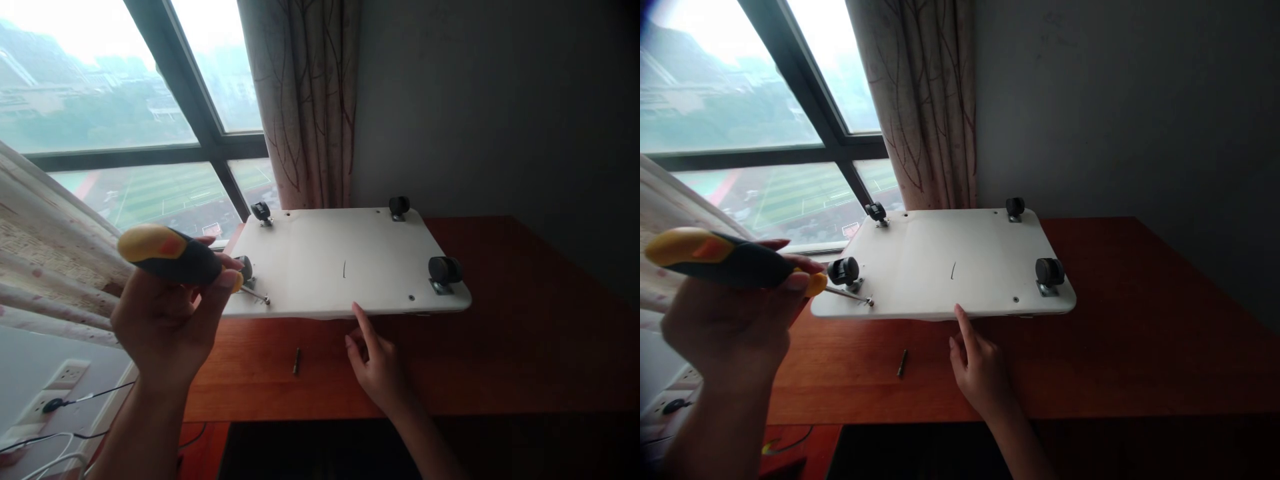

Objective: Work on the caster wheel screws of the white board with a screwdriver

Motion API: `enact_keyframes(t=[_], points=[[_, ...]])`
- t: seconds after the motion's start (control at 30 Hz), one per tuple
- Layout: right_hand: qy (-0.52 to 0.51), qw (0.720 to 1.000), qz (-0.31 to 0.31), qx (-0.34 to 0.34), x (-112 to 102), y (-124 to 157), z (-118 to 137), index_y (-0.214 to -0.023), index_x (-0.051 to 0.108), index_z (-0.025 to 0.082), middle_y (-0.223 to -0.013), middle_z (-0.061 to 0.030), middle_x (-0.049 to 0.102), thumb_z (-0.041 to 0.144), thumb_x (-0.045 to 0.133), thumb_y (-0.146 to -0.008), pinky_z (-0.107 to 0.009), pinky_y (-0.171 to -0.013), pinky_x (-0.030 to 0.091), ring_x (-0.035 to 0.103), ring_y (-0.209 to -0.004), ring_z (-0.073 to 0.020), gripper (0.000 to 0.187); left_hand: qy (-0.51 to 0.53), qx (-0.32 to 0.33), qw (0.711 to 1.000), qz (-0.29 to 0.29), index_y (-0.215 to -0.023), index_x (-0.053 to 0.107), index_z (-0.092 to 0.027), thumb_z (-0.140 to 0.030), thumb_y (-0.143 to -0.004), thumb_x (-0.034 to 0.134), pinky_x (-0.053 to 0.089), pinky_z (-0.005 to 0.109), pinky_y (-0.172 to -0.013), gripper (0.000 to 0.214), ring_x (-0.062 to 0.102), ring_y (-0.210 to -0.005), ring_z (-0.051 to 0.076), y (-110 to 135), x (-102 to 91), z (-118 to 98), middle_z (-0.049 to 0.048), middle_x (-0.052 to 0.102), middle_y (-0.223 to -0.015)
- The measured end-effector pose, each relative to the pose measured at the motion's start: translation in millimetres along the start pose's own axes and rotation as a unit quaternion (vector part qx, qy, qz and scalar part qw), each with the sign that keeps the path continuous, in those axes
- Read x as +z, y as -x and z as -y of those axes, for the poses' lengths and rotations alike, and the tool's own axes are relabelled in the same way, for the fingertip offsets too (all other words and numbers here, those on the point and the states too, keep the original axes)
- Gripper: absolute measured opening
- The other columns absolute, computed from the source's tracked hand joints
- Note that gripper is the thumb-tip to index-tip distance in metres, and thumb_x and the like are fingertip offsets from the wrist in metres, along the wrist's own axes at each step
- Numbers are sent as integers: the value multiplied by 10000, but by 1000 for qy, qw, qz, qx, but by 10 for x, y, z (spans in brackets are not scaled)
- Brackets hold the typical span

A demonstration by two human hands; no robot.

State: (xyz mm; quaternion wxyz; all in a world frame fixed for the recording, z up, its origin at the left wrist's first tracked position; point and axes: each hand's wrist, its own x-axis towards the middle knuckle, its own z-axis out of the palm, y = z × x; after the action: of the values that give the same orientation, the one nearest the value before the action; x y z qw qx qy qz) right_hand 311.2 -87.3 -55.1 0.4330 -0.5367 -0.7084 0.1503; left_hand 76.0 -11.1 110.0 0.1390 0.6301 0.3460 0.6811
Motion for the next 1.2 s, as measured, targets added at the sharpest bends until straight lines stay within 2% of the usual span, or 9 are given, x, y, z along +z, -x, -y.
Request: enact_keyframes(t=[0.23,0.37,0.77,1.03,1.2], points=[[0,1000,-1,-2,2,-10,-4,-1606,209,257,-804,11,668,198,454,-1016,-234,-615,532,614,-620,-117,642,-7,20,1000,-17,-1116,763,-179,-74,-693,810,608,345,-648,439,691,-665,176,2,-23,-65,11,739,-808],[-10,1000,4,1,2,-6,4,-1606,201,261,-791,18,656,199,451,-1018,-231,-617,532,607,-615,-113,643,12,-5,999,-31,-1093,765,-184,-95,-713,807,594,344,-616,392,691,-657,185,14,27,-59,16,736,-799],[-19,1000,-1,1,6,3,6,-1607,204,270,-799,16,652,192,459,-1015,-231,-622,533,604,-622,-113,649,18,-7,998,-56,-1062,764,-165,-165,-702,835,583,322,-581,367,684,-619,185,19,52,1,24,729,-743],[-15,1000,4,8,0,4,13,-1601,225,256,-793,11,654,204,458,-1016,-229,-617,533,604,-614,-112,632,23,0,999,-30,-1082,762,-182,-79,-704,811,617,357,-678,395,703,-670,184,51,32,15,26,746,-823],[-12,1000,4,8,-9,-1,17,-1600,232,254,-805,13,666,204,454,-1014,-220,-617,536,616,-623,-108,629,7,1,999,-34,-1093,766,-197,-90,-711,805,610,352,-660,398,699,-666,189,65,27,-3,19,738,-784]])
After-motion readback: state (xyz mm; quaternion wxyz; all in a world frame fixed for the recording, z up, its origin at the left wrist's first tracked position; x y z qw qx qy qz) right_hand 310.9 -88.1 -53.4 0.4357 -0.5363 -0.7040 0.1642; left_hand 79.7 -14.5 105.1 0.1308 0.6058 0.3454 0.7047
